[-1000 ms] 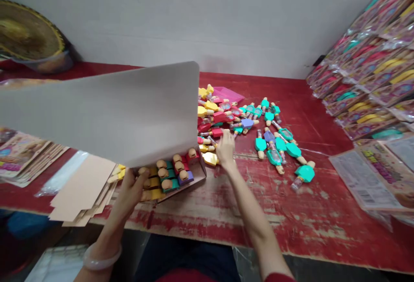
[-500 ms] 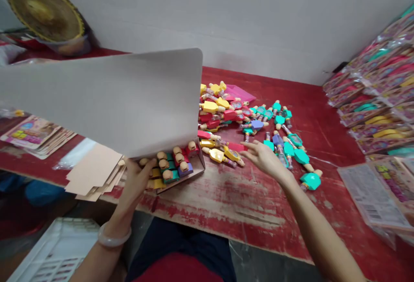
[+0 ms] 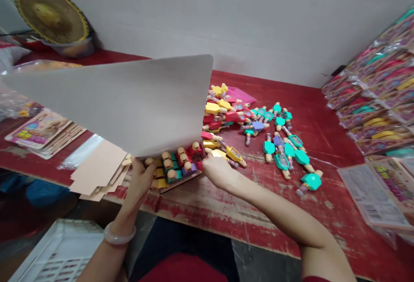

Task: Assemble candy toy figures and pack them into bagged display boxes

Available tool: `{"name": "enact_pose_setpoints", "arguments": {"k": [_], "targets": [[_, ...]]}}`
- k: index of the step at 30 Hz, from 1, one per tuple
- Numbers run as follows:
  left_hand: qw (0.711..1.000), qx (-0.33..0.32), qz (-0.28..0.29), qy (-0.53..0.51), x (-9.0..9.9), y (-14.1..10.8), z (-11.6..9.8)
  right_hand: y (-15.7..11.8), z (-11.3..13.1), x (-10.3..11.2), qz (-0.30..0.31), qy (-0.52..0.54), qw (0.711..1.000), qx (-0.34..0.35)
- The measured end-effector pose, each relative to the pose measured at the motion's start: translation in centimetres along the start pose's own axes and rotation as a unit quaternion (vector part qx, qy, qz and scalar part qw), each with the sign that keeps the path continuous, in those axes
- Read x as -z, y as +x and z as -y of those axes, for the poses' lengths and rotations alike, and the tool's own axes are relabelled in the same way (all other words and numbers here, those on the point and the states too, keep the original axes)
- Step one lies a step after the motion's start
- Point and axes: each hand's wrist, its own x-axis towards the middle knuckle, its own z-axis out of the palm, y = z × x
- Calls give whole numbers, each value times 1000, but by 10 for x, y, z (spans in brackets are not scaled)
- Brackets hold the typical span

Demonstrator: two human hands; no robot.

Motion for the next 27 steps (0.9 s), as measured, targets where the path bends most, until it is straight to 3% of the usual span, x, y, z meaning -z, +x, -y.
{"name": "enact_pose_setpoints", "arguments": {"k": [4,8,10,12,14,15,16,18,20,22,25,27], "targets": [[1000,2,4,14,2,2,3,21,13,16,23,16,1000,-3],[999,-11,-4,30,5,3,5,33,11,11,1,57,998,-19],[1000,-9,-4,21,6,3,5,32,-10,1,-48,164,985,-16],[1000,-2,-2,11,5,3,6,36,-41,-9,-134,276,951,-44],[1000,4,-6,15,4,4,6,52,-71,-17,-226,281,927,-107],[1000,4,-11,22,4,4,5,65,-82,-21,-247,234,931,-135],[999,3,-15,30,4,4,4,78,-89,-25,-241,176,943,-144],[999,5,-18,46,4,4,2,99,-93,-30,-175,81,974,-118],[998,7,-16,56,4,4,-1,102,-89,-32,-118,43,989,-77],[998,2,-15,54,3,3,-2,77,-86,-27,-124,71,988,-66],[999,0,-18,34,0,2,-1,-1,-87,-8,-150,181,968,-88],[999,2,-17,28,-1,4,1,-52,-84,6,-130,243,956,-94]]}}
